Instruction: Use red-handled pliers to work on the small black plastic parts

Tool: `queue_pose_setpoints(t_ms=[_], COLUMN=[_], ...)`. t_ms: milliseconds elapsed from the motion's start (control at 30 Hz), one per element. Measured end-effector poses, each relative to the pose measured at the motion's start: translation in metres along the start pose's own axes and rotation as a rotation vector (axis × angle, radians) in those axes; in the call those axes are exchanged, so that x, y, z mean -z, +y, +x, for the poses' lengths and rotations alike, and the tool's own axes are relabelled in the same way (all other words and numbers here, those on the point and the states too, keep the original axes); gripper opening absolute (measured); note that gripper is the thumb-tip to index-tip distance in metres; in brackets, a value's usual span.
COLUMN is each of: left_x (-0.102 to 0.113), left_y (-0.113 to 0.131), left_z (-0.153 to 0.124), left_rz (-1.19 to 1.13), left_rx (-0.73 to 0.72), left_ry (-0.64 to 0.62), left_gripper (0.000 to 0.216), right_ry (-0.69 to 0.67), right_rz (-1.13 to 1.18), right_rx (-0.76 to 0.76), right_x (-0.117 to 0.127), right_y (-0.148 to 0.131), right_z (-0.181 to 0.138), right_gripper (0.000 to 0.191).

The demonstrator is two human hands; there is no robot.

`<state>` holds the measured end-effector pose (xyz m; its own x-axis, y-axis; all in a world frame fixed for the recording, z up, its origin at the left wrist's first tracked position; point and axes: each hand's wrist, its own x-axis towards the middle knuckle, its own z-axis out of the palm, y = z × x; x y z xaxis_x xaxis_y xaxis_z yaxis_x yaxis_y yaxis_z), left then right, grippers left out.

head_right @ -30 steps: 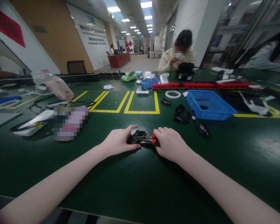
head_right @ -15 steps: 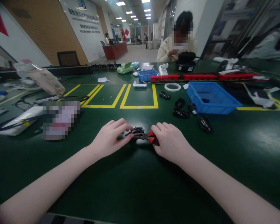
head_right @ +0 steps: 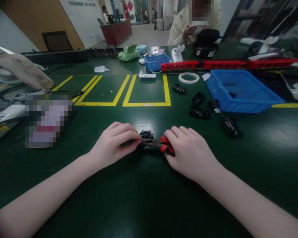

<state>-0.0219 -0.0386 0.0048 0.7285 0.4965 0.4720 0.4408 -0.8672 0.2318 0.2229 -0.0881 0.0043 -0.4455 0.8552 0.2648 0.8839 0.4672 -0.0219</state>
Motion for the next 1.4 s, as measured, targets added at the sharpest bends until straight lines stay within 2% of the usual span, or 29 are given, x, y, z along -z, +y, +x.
queue_pose_setpoints(t_ms=[267,867,1167,1233,1333,1400], left_x=[0.004,-0.001,0.001,0.002,0.0,-0.002], left_y=[-0.004,0.003,0.0,-0.001,0.0,0.001], left_z=[-0.001,0.001,-0.001,-0.002,-0.001,0.0], left_rz=[-0.039,-0.077,-0.036,-0.057,-0.041,-0.023], left_rx=[0.108,0.119,0.12,0.169,0.274,0.299], left_ry=[-0.07,-0.002,-0.051,-0.089,-0.193,-0.238], left_gripper=[0.013,0.012,0.017,0.027,0.065,0.066], right_ry=[-0.041,-0.095,-0.223,-0.239,-0.239,-0.234], right_rz=[0.094,0.137,0.175,0.195,0.213,0.22], right_rx=[-0.071,-0.157,-0.226,-0.25,-0.254,-0.242], right_x=[0.005,0.008,0.013,0.013,0.013,0.013], right_y=[0.011,0.007,0.008,0.008,0.009,0.009], right_z=[-0.007,-0.005,-0.003,-0.003,-0.002,-0.002], right_gripper=[0.018,0.017,0.016,0.016,0.016,0.015])
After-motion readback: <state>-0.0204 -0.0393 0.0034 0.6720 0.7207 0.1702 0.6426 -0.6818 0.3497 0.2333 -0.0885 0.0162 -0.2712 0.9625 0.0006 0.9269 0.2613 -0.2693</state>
